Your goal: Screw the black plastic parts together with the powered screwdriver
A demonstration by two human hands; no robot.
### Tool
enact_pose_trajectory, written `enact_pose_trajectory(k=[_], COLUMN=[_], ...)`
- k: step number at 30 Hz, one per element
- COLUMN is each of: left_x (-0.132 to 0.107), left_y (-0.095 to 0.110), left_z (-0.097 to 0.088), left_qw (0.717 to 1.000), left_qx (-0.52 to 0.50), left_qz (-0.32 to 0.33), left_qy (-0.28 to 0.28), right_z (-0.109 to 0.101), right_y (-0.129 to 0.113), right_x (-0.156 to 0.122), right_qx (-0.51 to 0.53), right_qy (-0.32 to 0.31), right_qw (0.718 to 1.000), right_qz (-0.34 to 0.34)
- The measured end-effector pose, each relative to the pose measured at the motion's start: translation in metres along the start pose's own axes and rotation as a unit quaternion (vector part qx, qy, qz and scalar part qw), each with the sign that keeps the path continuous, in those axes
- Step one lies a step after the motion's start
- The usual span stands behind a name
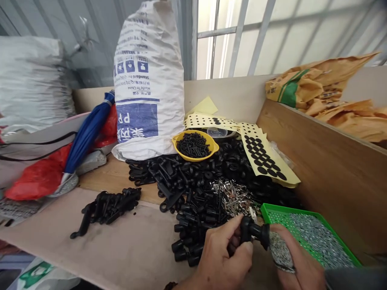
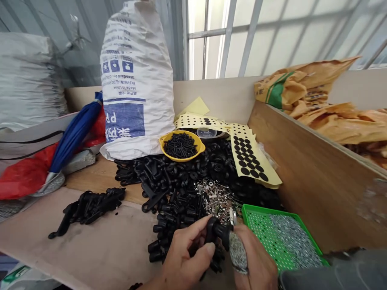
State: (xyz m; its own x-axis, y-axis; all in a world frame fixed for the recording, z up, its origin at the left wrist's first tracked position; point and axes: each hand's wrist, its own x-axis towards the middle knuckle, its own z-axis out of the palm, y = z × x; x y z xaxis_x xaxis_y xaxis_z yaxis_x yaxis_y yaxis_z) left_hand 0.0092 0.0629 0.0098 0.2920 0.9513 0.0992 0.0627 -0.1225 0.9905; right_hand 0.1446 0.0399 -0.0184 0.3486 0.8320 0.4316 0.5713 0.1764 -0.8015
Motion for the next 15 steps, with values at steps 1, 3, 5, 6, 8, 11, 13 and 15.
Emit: enact_pose_trajectory(k=[1,3,5,6,8,11,13,15], left_x=[-0.001,-0.002,-0.003,-0.003,-0.003,-0.004,-0.004,-0.004], left_y=[0.000,-0.001,-0.002,-0.002,-0.002,0.000,0.000,0.000], left_z=[0.001,0.002,0.004,0.004,0.006,0.008,0.009,0.009], left_qw=[1.000,1.000,1.000,1.000,0.999,0.999,1.000,1.000], left_qx=[0.001,-0.008,-0.020,-0.024,-0.027,-0.021,-0.012,0.000], left_qz=[0.004,0.003,-0.007,-0.015,-0.023,-0.018,-0.012,-0.010], left_qy=[0.001,0.001,0.008,0.013,0.021,0.019,0.020,0.014], right_z=[0.000,-0.002,-0.004,-0.005,-0.007,-0.009,-0.009,-0.008], right_y=[-0.003,-0.006,-0.006,-0.004,-0.001,0.006,0.008,0.006], right_x=[0.001,0.002,0.002,0.002,0.002,0.003,0.002,0.001], right_qx=[0.002,0.008,0.008,0.006,0.001,-0.001,0.002,0.007], right_qy=[-0.003,-0.013,-0.025,-0.031,-0.040,-0.051,-0.042,-0.025], right_qw=[1.000,1.000,0.999,0.999,0.999,0.998,0.999,1.000], right_qz=[-0.008,-0.022,-0.026,-0.027,-0.030,-0.046,-0.028,-0.001])
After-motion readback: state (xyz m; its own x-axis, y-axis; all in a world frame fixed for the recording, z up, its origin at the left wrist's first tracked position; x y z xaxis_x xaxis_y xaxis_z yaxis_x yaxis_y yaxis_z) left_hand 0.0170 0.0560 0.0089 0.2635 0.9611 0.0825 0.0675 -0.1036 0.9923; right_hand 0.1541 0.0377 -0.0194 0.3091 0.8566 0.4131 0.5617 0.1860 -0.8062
